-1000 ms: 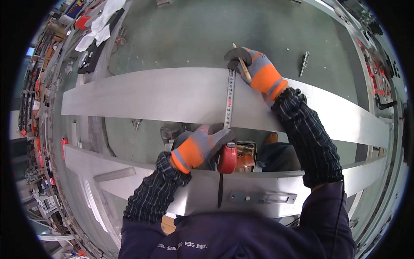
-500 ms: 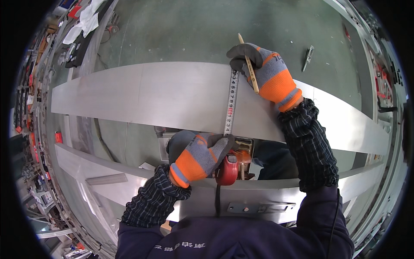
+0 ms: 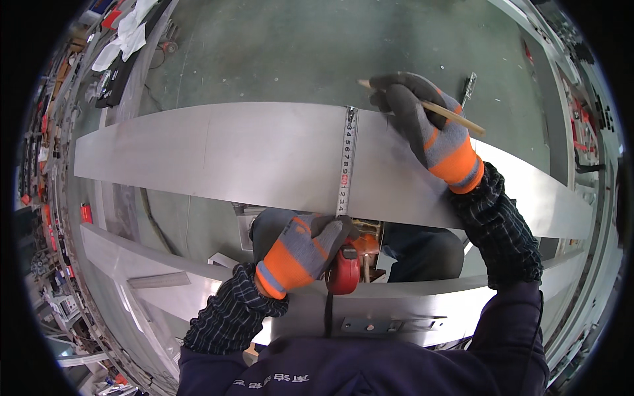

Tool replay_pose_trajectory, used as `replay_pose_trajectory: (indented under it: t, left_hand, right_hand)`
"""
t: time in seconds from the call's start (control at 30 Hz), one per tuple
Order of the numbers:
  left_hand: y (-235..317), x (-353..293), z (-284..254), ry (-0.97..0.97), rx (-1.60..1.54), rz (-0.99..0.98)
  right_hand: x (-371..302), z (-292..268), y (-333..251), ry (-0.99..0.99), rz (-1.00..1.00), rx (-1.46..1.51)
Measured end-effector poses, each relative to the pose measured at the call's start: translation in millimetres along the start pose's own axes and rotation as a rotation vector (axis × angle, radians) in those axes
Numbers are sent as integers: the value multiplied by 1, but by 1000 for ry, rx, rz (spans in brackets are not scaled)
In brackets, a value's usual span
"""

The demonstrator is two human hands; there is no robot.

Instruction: The person measures and marks a long metal sheet using a tape measure, ruler, and pencil. They repeatedly position the tools, mark points, and adjust the sheet on a workbench in a workshop environment.

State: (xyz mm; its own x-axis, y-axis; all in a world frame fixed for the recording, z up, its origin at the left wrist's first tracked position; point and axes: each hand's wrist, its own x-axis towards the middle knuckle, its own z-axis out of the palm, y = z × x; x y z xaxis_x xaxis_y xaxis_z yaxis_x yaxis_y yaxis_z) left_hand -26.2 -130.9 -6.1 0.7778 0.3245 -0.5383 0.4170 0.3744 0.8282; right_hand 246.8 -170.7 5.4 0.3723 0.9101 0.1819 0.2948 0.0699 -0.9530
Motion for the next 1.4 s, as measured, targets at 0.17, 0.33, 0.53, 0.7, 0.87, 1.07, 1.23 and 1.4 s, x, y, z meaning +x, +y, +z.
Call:
replay_pose_trajectory:
  t: [0.17, 0.33, 0.53, 0.7, 0.87, 1.07, 1.23, 1.4]
  left_hand:
    - [12, -1, -2, -23, 48, -96]
    - [10, -1, -3, -20, 17, -68]
    - [10, -1, -2, -21, -73, -93]
    - [2, 2, -7, -44, 100, 19]
    - [5, 2, -8, -76, 88, -62]
    - [6, 1, -5, -31, 109, -50]
    - [7, 0, -5, -31, 174, 0]
    - [9, -1, -4, -25, 140, -21]
  right_hand:
    - [-14, -5, 0, 9, 60, 103]
    - [-12, -6, 1, 47, 0, 94]
    - [-18, -4, -3, -54, 7, 67]
    - [-20, -2, 12, -98, -171, -77]
    - [-21, -3, 10, -139, -207, -182]
    - [-19, -3, 10, -194, -229, -198]
    - [-18, 0, 11, -185, -274, -237]
    - [-17, 0, 12, -178, -305, -255]
